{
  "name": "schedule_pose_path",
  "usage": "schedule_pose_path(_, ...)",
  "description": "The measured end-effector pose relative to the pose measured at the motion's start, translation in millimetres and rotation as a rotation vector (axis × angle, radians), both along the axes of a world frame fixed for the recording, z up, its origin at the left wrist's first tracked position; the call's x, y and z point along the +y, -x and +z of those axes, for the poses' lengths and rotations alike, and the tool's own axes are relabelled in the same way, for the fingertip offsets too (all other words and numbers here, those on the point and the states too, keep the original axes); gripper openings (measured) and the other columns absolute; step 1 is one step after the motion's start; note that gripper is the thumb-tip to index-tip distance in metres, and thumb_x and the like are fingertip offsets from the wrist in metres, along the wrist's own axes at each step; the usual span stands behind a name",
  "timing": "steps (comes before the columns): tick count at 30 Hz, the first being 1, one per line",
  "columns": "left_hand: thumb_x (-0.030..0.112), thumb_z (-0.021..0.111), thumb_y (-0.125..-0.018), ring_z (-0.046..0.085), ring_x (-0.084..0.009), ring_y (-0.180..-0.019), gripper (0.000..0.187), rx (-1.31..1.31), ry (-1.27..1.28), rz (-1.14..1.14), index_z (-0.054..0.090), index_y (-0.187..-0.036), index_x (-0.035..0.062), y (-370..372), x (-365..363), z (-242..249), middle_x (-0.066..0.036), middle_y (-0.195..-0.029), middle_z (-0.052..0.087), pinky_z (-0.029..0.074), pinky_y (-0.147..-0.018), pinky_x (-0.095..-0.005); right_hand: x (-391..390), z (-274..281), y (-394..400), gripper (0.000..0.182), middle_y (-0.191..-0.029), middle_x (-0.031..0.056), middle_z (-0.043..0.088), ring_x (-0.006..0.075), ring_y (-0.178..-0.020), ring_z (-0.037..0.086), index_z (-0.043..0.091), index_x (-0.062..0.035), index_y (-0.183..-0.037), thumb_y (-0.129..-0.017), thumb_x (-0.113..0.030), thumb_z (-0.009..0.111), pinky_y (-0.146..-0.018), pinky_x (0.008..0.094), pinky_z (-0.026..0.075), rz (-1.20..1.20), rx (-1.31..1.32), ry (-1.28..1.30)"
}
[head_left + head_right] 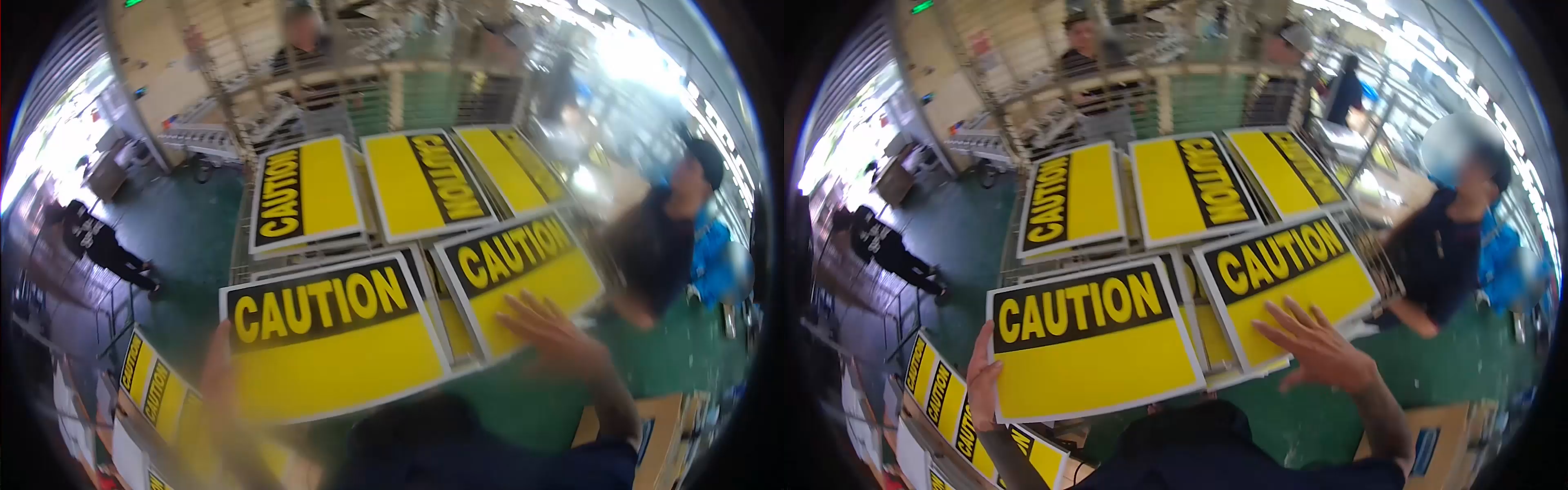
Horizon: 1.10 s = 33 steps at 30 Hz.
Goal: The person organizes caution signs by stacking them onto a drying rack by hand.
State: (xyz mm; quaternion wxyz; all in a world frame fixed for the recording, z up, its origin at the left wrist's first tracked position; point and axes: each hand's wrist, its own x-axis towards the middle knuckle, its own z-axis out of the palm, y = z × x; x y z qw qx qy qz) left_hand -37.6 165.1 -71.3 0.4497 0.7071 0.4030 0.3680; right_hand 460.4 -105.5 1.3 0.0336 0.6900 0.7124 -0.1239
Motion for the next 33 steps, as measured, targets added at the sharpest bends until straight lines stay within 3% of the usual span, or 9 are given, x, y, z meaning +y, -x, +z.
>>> schedule_pose_path(6, -0.001, 0.049, -0.083, 0.057, -0.0343, -0.14, 0.076, -0.31, 0.272, -0.018, 0.039, -0.159, -0.0075, -14, -6, 13, -0.025, -0.155, 0.052, 0.042, -0.12, -0.0402, -8, 11, -3, 0.047, -0.132, 0.0112, 0.072, 0.0311, -0.124, 0.069, 0.07, -0.0099, -0.132, -0.088, -0.019, 0.08, -0.099, 0.0449, 0.059, 0.053, -0.104, -0.482)
schedule_pose_path(9, 0.001, 0.046, -0.084, 0.057, -0.0338, -0.139, 0.074, -0.524, 0.445, -0.062, 0.041, -0.157, -0.0082, -20, -8, 19, -0.025, -0.153, 0.054, 0.042, -0.12, -0.0391, -3, 25, 3, 0.035, -0.114, 0.0084, 0.078, 0.0263, -0.103, 0.078, 0.072, -0.003, -0.121, -0.089, -0.014, 0.079, -0.08, 0.0346, 0.064, 0.189, -0.229, -0.799)
schedule_pose_path(13, 0.014, 0.048, -0.095, 0.057, -0.0318, -0.138, 0.063, -0.456, 0.45, -0.069, 0.046, -0.155, -0.0076, -38, -23, 26, -0.024, -0.152, 0.055, 0.041, -0.118, -0.0369, 31, 35, 69, 0.031, -0.106, 0.0061, 0.08, 0.0209, -0.093, 0.079, 0.073, -0.0026, -0.117, -0.089, -0.013, 0.077, -0.069, 0.0273, 0.059, 0.261, -0.223, -0.928)
schedule_pose_path(17, 0.01, 0.051, -0.091, 0.057, -0.0329, -0.138, 0.067, -0.448, 0.457, -0.112, 0.045, -0.155, -0.0067, -56, -22, 20, -0.024, -0.152, 0.055, 0.043, -0.118, -0.0385, 82, -14, 150, 0.035, -0.125, 0.0109, 0.073, 0.0209, -0.109, 0.072, 0.071, -0.0041, -0.124, -0.095, -0.023, 0.072, -0.079, 0.0282, 0.055, 0.506, -0.057, -1.173)
schedule_pose_path(22, 0.003, 0.056, -0.085, 0.058, -0.0342, -0.137, 0.073, -0.478, 0.485, -0.118, 0.043, -0.156, -0.0056, -68, -15, 14, -0.024, -0.152, 0.054, 0.044, -0.118, -0.0405, 104, -42, 192, 0.039, -0.128, 0.0063, 0.069, 0.0221, -0.116, 0.067, 0.071, -0.0131, -0.128, -0.093, -0.03, 0.071, -0.095, 0.0344, 0.055, 0.775, 0.331, -0.917)
schedule_pose_path(25, 0.0, 0.059, -0.082, 0.058, -0.035, -0.137, 0.077, -0.5, 0.514, -0.125, 0.041, -0.157, -0.005, -71, -19, 18, -0.025, -0.152, 0.054, 0.045, -0.117, -0.0417, 127, -24, 106, 0.044, -0.131, 0.0083, 0.069, 0.0263, -0.114, 0.069, 0.064, -0.0177, -0.135, -0.092, -0.025, 0.07, -0.09, 0.0407, 0.058, 0.303, 0.391, -0.65)
schedule_pose_path(27, -0.003, 0.061, -0.08, 0.058, -0.0355, -0.137, 0.08, -0.517, 0.536, -0.129, 0.041, -0.157, -0.0045, -78, -29, 29, -0.025, -0.152, 0.054, 0.046, -0.117, -0.0425, 149, 20, 10, 0.058, -0.137, 0.009, 0.068, 0.0328, -0.122, 0.066, 0.058, -0.0164, -0.146, -0.093, -0.037, 0.07, -0.1, 0.0465, 0.055, -0.284, 0.355, -0.483)
schedule_pose_path(29, -0.005, 0.063, -0.078, 0.058, -0.0361, -0.137, 0.083, -0.544, 0.562, -0.135, 0.04, -0.158, -0.0041, -75, -36, 34, -0.025, -0.152, 0.053, 0.047, -0.117, -0.0433, 186, -11, -97, 0.068, -0.142, 0.0217, 0.061, 0.0409, -0.131, 0.058, 0.053, -0.0026, -0.146, -0.095, -0.044, 0.07, -0.107, 0.05, 0.05, -0.381, -0.039, -0.789)
schedule_pose_path(33, -0.004, 0.063, -0.081, 0.059, -0.0349, -0.134, 0.077, -0.475, 0.52, -0.119, 0.043, -0.155, -0.0051, -29, 3, -30, -0.025, -0.148, 0.056, 0.049, -0.113, -0.0418, 214, -50, -192, 0.081, -0.15, 0.0276, 0.051, 0.0507, -0.135, 0.053, 0.047, 0.0007, -0.147, -0.086, -0.045, 0.075, -0.107, 0.0639, 0.046, -0.61, -0.117, -0.433)
